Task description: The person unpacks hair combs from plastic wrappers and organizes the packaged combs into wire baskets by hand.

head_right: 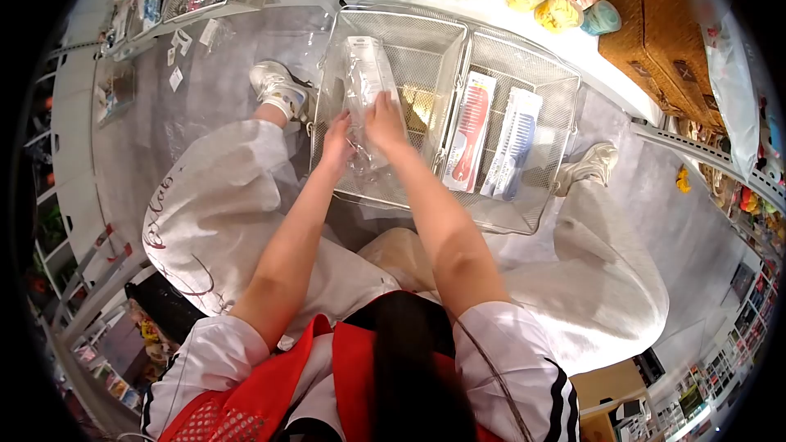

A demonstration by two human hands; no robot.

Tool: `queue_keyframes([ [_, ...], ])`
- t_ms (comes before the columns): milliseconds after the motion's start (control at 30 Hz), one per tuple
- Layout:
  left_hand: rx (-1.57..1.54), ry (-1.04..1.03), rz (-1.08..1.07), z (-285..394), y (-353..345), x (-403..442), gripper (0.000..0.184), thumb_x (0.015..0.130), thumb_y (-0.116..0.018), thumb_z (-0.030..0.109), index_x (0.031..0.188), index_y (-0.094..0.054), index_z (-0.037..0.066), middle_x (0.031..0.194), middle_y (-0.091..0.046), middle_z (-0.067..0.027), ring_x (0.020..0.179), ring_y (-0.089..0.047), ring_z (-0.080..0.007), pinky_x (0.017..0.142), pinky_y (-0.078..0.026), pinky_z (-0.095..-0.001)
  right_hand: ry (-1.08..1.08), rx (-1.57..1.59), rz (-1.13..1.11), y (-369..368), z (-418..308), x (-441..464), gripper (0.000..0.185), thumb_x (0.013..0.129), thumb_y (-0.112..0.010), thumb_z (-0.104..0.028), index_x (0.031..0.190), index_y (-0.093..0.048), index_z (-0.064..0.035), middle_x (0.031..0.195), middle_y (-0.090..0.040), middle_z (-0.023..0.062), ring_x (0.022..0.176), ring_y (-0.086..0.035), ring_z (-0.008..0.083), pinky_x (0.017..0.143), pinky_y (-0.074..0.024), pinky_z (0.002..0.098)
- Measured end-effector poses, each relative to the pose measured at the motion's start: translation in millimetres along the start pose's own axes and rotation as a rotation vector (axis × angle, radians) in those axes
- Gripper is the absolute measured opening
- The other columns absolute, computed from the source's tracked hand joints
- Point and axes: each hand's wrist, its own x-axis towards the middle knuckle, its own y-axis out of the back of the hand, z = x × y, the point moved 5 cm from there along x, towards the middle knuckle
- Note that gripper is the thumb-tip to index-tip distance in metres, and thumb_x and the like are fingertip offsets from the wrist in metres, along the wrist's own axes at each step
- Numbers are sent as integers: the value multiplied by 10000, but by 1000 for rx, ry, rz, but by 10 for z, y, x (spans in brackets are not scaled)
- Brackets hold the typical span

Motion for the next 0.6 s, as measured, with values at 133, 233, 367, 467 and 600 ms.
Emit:
queue_keyframes([
  [133, 263, -112, -18, -79, -38, 252, 584, 743, -664, 248, 1176, -416, -56, 1128, -517, -178, 1017, -518, -228, 827, -434, -307, -132, -372, -240, 31, -293, -353, 604, 841, -374, -217, 1382, -138, -86, 1448, -100, 89, 1293, -216, 317, 1050, -234, 420],
  [233, 295, -66, -28, -58, -108, 359, 579, 729, -697, 226, 1153, -423, -59, 1083, -548, -163, 971, -548, -216, 809, -446, -304, -79, -250, -253, 16, -169, -297, 578, 826, -389, -173, 1365, -203, -73, 1440, -127, 111, 1276, -248, 333, 1034, -273, 391],
  [367, 352, -27, -72, -92, -70, 516, 573, 690, -724, 226, 1090, -464, -91, 1032, -575, -182, 919, -576, -215, 768, -463, -298, -14, -55, -327, 86, -68, -305, 535, 801, -427, -115, 1311, -298, -18, 1422, -172, 137, 1243, -300, 357, 1009, -305, 398],
  [467, 435, -106, -105, -113, -55, 594, 573, 675, -739, 213, 1079, -478, -98, 990, -592, -176, 886, -584, -202, 752, -468, -298, -56, -60, -369, 168, -148, -312, 529, 778, -474, -86, 1270, -328, 40, 1384, -226, 195, 1216, -332, 373, 996, -321, 397],
  [600, 480, -15, -423, 97, -200, 504, 581, 655, -754, 190, 1110, -490, -57, 988, -600, -147, 882, -581, -188, 742, -464, -298, 110, -201, 37, 709, -485, -176, 580, 721, -552, -50, 1241, -329, 79, 1305, -299, 266, 1180, -367, 378, 986, -328, 405],
])
